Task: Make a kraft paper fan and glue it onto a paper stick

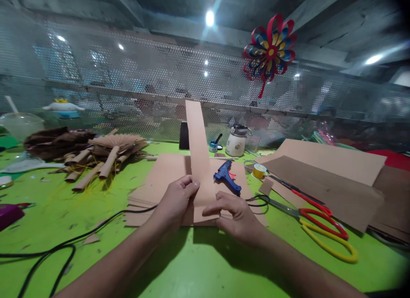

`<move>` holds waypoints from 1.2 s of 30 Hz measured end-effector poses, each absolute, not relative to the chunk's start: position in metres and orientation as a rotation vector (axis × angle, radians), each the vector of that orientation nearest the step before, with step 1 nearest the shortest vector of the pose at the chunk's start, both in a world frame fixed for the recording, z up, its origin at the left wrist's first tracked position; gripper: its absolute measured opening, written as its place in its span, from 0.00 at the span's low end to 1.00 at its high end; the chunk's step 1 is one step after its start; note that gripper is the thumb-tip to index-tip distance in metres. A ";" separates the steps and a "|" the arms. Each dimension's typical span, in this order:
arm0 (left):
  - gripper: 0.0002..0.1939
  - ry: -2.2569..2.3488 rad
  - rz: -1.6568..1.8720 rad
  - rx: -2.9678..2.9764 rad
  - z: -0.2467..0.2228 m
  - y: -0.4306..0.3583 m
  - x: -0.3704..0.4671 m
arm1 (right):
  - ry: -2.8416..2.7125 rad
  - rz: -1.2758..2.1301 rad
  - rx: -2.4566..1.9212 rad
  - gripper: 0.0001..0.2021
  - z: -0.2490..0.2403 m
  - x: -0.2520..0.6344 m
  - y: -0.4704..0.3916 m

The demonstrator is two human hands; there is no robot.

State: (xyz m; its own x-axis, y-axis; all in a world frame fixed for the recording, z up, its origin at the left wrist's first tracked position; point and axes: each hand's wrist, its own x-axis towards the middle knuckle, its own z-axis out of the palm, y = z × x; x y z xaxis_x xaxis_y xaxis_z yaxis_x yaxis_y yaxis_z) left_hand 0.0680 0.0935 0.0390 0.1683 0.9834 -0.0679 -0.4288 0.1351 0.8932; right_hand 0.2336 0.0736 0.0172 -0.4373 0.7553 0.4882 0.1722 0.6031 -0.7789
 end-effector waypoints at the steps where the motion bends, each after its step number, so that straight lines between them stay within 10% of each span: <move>1: 0.15 0.825 1.209 0.873 0.039 0.093 0.068 | -1.944 0.805 -0.733 0.12 0.017 0.234 0.074; 27: 0.13 0.970 1.179 1.033 0.034 0.087 0.078 | -1.428 1.118 -1.202 0.13 0.004 0.224 0.084; 36: 0.32 0.853 1.132 1.015 0.030 0.087 0.080 | -1.333 1.082 -1.255 0.12 0.006 0.223 0.085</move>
State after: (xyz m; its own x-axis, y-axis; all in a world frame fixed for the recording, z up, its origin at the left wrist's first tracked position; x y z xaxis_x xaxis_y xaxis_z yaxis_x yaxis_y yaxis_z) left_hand 0.0795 0.0872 0.0300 0.2257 0.9734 -0.0386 -0.3059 0.1084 0.9459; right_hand 0.2234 0.0850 0.0059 0.0041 0.9973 0.0736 0.1333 0.0724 -0.9884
